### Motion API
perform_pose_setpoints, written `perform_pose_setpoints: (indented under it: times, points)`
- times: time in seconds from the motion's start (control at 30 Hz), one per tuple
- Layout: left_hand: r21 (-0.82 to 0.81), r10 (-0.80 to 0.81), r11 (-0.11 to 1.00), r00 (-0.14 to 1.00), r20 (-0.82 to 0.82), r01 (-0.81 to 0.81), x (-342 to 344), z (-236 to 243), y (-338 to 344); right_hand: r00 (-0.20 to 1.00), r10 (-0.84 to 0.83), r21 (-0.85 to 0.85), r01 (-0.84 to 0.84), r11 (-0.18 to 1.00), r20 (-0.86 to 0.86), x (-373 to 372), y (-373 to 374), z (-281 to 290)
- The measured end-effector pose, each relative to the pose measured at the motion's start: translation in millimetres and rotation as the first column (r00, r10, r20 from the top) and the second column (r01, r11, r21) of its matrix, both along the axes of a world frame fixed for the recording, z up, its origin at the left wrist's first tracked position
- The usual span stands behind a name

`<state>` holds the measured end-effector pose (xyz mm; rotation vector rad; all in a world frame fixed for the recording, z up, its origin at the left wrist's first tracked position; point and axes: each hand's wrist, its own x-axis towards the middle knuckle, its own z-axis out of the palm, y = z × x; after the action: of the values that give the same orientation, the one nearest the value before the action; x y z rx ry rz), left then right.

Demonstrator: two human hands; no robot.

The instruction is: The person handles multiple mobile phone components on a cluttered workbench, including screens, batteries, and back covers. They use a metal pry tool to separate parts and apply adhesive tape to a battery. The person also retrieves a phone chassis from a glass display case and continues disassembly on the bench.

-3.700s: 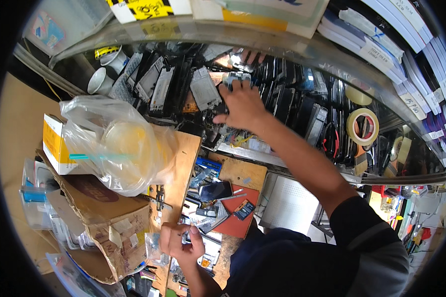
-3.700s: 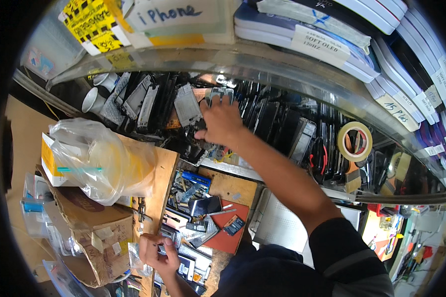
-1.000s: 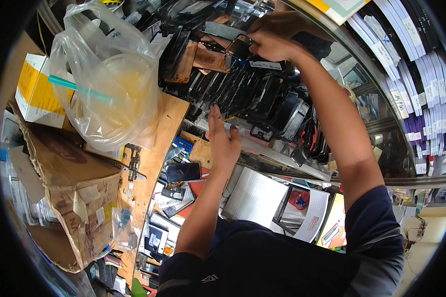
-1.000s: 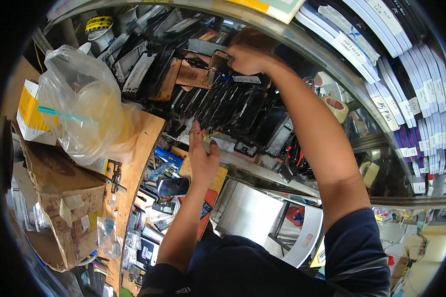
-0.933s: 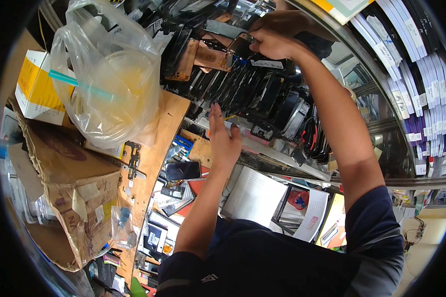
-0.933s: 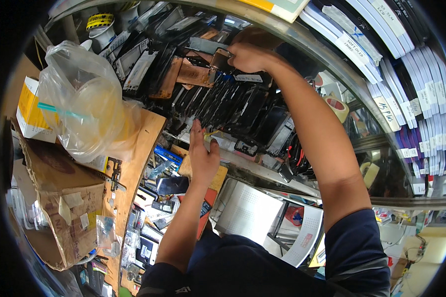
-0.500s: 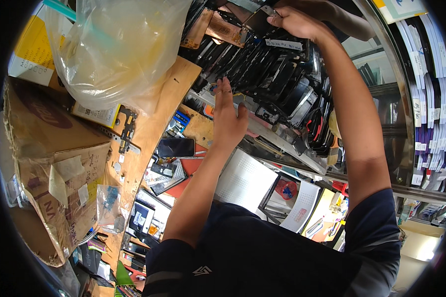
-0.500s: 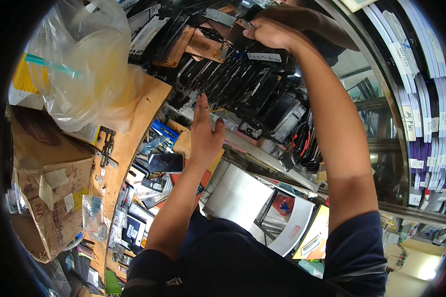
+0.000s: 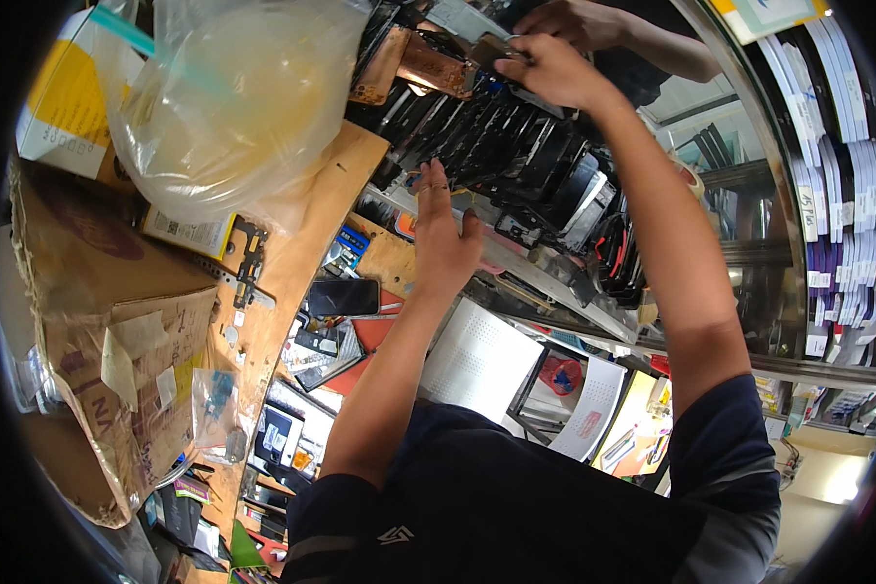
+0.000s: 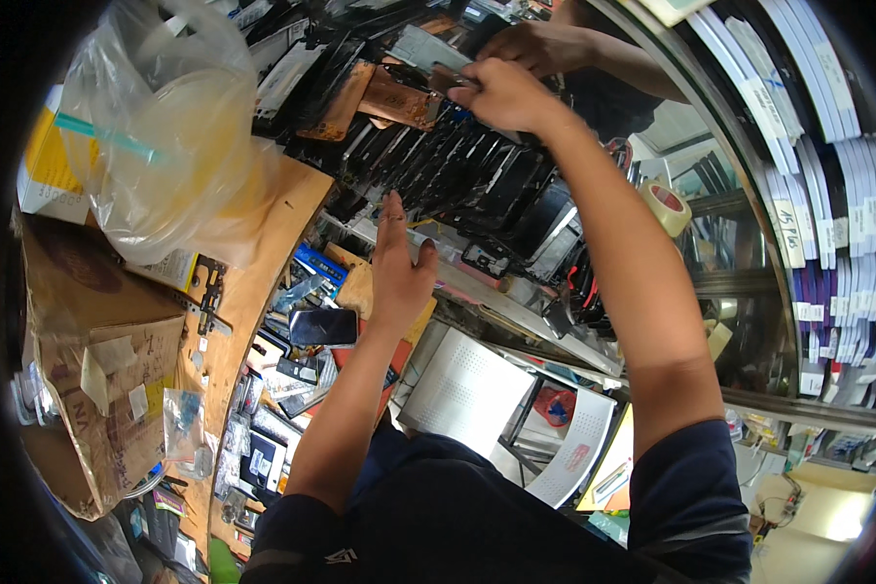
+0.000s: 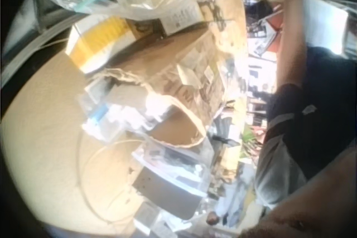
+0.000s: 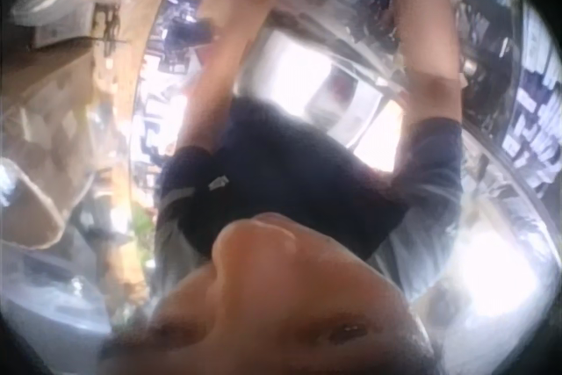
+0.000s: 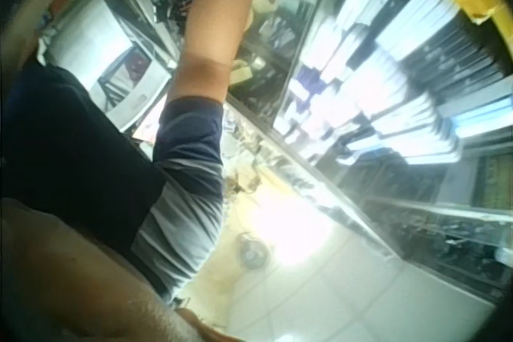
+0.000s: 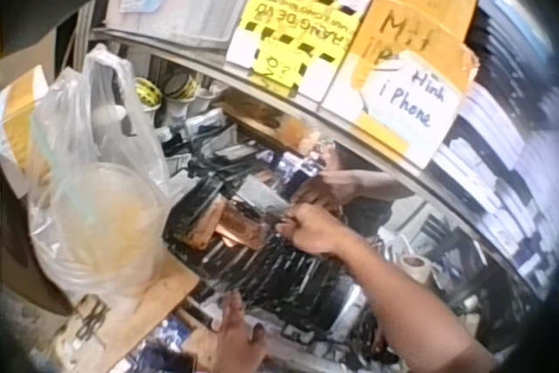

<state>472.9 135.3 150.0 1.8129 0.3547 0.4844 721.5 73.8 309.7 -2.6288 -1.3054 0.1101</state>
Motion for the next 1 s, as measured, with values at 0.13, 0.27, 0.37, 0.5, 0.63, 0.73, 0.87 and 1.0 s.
perform_pose_setpoints:
  times: [0.13, 0.27, 0.37, 0.5, 0.63, 0.73, 0.87, 1.0]
  points:
    - [0.061, 0.011, 0.998, 1.000, 0.015, -0.012, 1.2, -7.5, -1.3, 0.965, -0.217, -0.126, 0.235, 0.964, 0.145, -28.2, 33.8, -11.5]
    - [0.047, -0.003, 0.999, 1.000, 0.005, 0.003, 1.1, -9.7, 2.2, 0.956, -0.276, -0.196, 0.291, 0.937, 0.101, -62.0, 65.8, -16.9]
    - [-0.020, -0.044, 0.999, 0.999, -0.020, 0.044, -0.6, -5.8, 6.3, 0.983, -0.176, -0.255, 0.185, 0.949, 0.056, -74.3, 64.1, -17.8]
    - [-0.026, -0.074, 0.997, 0.997, 0.009, 0.074, 0.6, -7.2, 7.6, 0.994, -0.075, -0.003, 0.075, 0.997, -0.078, -74.7, 34.1, -32.7]
    - [-0.066, -0.074, 0.995, 0.996, 0.039, 0.076, 0.8, -19.3, 11.4, 0.997, -0.074, 0.429, 0.066, 0.901, 0.004, -74.4, -13.2, -40.6]
    - [-0.025, -0.049, 0.998, 0.997, 0.056, 0.051, -5.8, -9.3, 12.3, 0.989, -0.143, 0.498, 0.140, 0.856, -0.034, -103.2, -69.4, -24.8]
    - [0.166, 0.000, 0.986, 0.986, 0.168, -0.029, -8.2, 21.1, 5.8, 0.925, -0.335, 0.530, 0.379, 0.758, -0.182, -157.6, -146.8, -34.1]
    - [0.528, -0.058, 0.843, 0.957, 0.284, -0.106, 19.3, 41.7, 2.2, 0.863, -0.353, 0.550, 0.503, 0.666, -0.362, -201.6, -184.1, -73.6]
